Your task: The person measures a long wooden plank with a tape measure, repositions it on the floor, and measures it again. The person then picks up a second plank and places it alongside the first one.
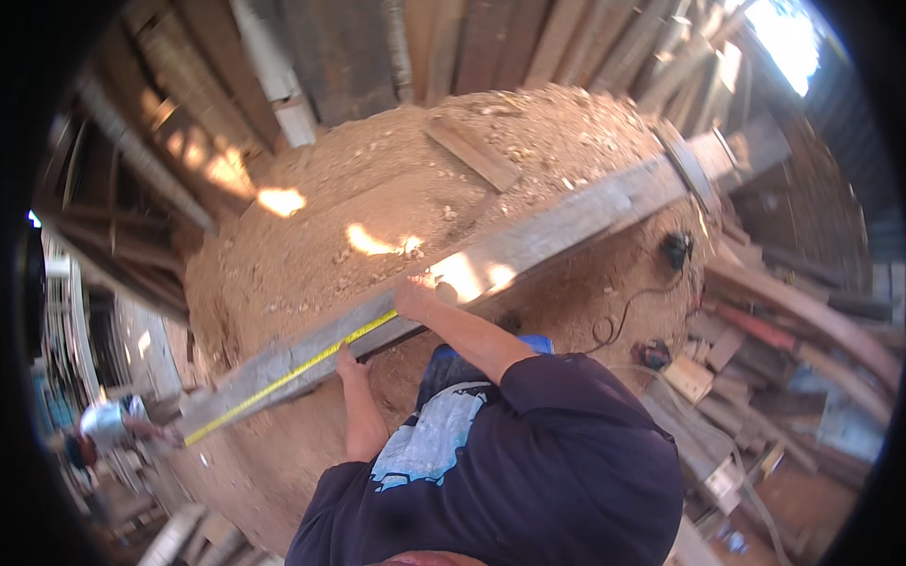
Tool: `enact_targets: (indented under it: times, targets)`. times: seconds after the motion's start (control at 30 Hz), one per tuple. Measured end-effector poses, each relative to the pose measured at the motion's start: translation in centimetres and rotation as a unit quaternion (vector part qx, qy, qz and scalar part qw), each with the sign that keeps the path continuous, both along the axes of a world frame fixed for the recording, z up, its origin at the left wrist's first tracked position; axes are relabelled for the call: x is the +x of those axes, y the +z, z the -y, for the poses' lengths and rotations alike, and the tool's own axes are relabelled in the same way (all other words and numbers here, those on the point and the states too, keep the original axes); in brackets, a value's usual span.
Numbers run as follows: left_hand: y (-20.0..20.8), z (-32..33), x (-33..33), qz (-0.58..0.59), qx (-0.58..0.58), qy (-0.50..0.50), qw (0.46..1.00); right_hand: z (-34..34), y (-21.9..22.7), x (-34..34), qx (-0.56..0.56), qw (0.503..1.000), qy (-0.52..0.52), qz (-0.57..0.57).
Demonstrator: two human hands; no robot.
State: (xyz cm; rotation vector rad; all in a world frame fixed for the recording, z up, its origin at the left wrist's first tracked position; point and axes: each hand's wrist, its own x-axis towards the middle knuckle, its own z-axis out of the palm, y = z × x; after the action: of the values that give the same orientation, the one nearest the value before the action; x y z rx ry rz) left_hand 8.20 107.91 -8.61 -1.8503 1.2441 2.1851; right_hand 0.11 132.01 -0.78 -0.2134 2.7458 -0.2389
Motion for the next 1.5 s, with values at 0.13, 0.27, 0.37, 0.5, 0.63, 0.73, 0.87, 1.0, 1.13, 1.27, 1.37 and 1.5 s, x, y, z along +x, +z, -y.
enact_targets:
  times: [0.13,0.27,0.37,0.5,0.63,0.73,0.87,1.0,1.13,1.27,1.37,1.5]
  targets:
    - [-0.7,0.2,0.4,-0.012,0.033,-0.007,0.999,-10.0,-0.1,-0.8,-0.093,0.995,0.038,-0.010]
    - [-0.5,0.4,0.7,-0.011,0.052,0.000,0.999,-21.8,-0.2,0.1,-0.075,0.996,0.037,-0.036]
    - [-0.9,1.0,0.5,-0.002,0.059,0.012,0.998,-29.4,1.6,-1.0,0.022,0.999,-0.030,0.015]
    - [0.1,0.1,-0.4,0.040,0.010,0.025,0.999,-40.0,4.2,-2.1,0.074,0.989,-0.109,0.071]
    - [0.3,-0.1,-1.1,0.047,0.012,0.082,0.995,-51.5,2.5,-2.0,0.088,0.988,-0.127,0.001]
    - [0.1,1.4,-0.6,0.050,0.006,0.089,0.995,-58.0,1.4,-2.4,0.092,0.990,-0.101,-0.030]
    - [-0.3,1.3,-1.0,0.055,0.015,0.091,0.994,-60.9,-0.2,-3.0,0.117,0.986,-0.119,0.004]
    - [0.0,0.3,-0.9,0.044,-0.004,0.079,0.996,-61.0,-1.3,-3.5,0.130,0.986,-0.107,0.017]
    - [0.4,-0.1,-1.4,0.067,-0.014,0.094,0.993,-60.9,-1.1,-4.6,0.137,0.981,-0.120,0.062]
    - [0.9,-0.7,-1.7,0.056,0.008,0.104,0.993,-61.0,-1.4,-4.7,0.136,0.981,-0.124,0.054]
    - [1.2,-0.9,-1.9,0.054,0.014,0.114,0.992,-60.7,-0.9,-4.5,0.129,0.983,-0.127,0.038]
    - [1.6,-1.6,-1.5,0.040,-0.032,0.082,0.995,-60.4,-0.6,-4.4,0.140,0.982,-0.123,0.041]
